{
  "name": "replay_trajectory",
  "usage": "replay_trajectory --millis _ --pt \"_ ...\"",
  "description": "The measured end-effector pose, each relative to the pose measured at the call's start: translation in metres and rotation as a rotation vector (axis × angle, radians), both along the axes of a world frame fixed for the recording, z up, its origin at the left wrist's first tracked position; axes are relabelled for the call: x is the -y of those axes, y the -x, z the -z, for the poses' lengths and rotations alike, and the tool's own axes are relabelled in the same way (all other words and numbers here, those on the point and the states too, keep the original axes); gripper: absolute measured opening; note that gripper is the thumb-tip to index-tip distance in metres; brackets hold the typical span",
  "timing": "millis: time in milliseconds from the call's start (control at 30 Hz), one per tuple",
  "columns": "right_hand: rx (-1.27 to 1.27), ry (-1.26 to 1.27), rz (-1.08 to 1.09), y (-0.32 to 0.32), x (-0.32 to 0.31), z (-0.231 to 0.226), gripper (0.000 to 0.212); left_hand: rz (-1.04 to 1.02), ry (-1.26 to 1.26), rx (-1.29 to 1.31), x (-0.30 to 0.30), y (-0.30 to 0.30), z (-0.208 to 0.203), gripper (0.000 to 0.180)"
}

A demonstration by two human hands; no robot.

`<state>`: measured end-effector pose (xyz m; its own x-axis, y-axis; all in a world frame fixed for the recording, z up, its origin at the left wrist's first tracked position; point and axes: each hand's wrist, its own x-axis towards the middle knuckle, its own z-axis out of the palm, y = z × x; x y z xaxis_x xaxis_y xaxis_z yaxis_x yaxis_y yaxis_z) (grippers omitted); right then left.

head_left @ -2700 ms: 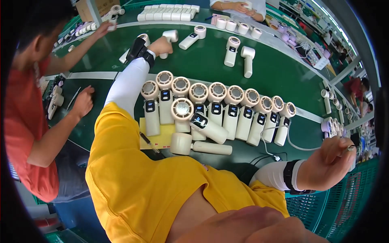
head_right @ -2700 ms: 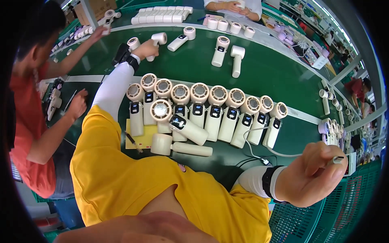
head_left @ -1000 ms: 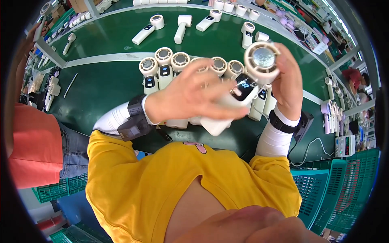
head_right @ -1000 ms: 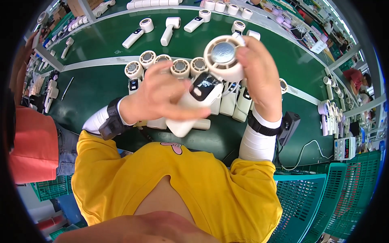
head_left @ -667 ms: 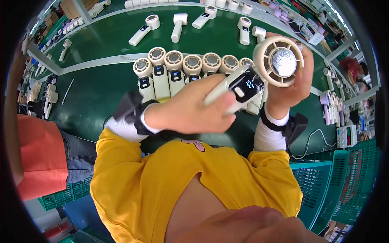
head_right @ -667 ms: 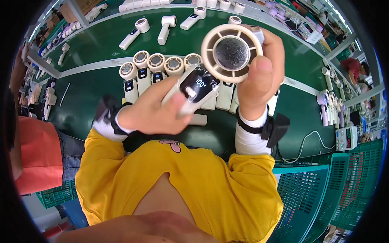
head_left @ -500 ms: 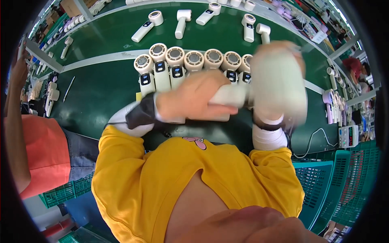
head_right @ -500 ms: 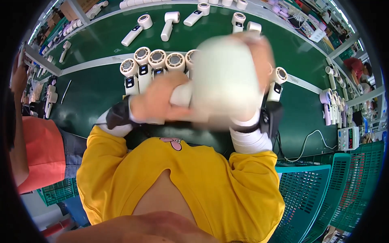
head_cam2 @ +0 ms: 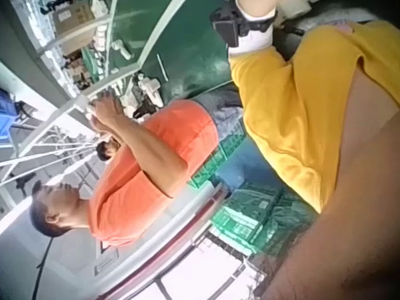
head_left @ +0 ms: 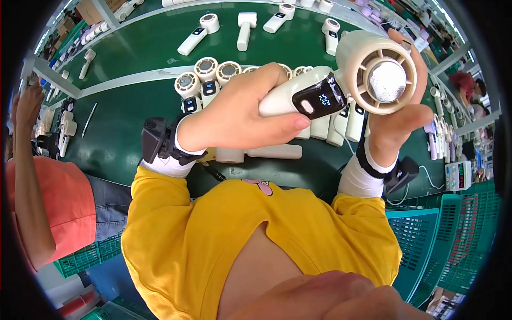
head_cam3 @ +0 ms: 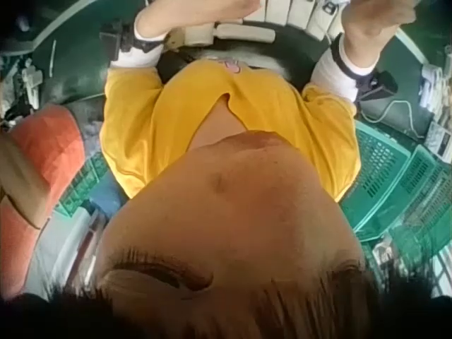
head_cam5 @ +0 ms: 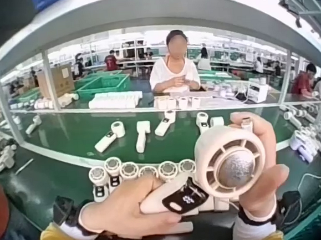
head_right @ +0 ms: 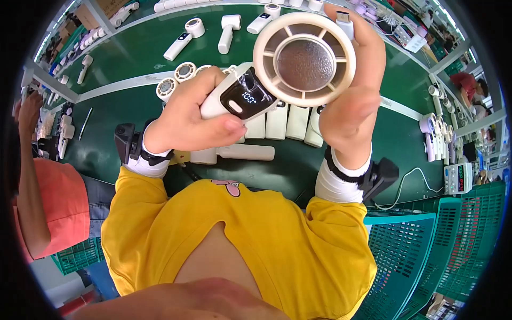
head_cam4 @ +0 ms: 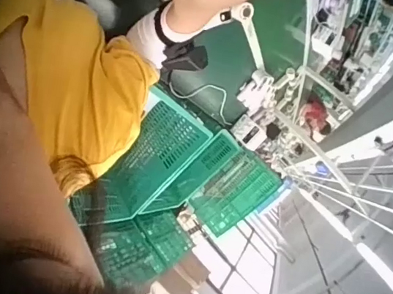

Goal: The person tests handheld fans by picking each one up, pressing its button to cycle through speed settings, and checking the digital display. They occasionally plug a charging cable into the fans before setting them back on the table.

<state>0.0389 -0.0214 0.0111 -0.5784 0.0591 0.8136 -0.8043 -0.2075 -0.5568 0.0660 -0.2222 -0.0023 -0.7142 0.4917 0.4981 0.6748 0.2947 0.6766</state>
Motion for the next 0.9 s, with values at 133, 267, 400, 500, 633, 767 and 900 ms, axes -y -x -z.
replay_trajectory --millis 133,267,400,500,633,767,900 --pt "-0.035 -0.057 -0.019 -0.015 0.01 -0.013 0.04 -0.041 0.016 -0.058 0.0 -0.008 0.005 0.042" --pt "0.275 0.029 -0.265 -0.019 0.015 -0.011 0.041 0.078 0.016 -0.376 -0.007 0.002 0.012 0.044" --pt "0.714 0.206 -0.544 -0.021 0.018 -0.007 0.036 0.225 0.017 -0.472 -0.007 0.025 0.026 0.046" --pt "0.048 -0.059 0.05 -0.015 0.017 -0.004 0.031 0.256 -0.088 -0.254 -0.019 0.026 0.047 0.048" --pt "-0.279 -0.251 0.383 -0.011 0.02 -0.001 0.027 0.404 -0.403 0.459 -0.022 0.003 0.029 0.048" --pt "0.002 -0.194 0.087 -0.013 0.027 -0.005 0.024 0.633 -0.829 0.825 0.008 -0.014 -0.018 0.043" --pt "0.012 -0.35 0.224 -0.022 0.007 -0.01 0.03 0.464 -1.004 -0.113 0.005 -0.049 -0.016 0.046"
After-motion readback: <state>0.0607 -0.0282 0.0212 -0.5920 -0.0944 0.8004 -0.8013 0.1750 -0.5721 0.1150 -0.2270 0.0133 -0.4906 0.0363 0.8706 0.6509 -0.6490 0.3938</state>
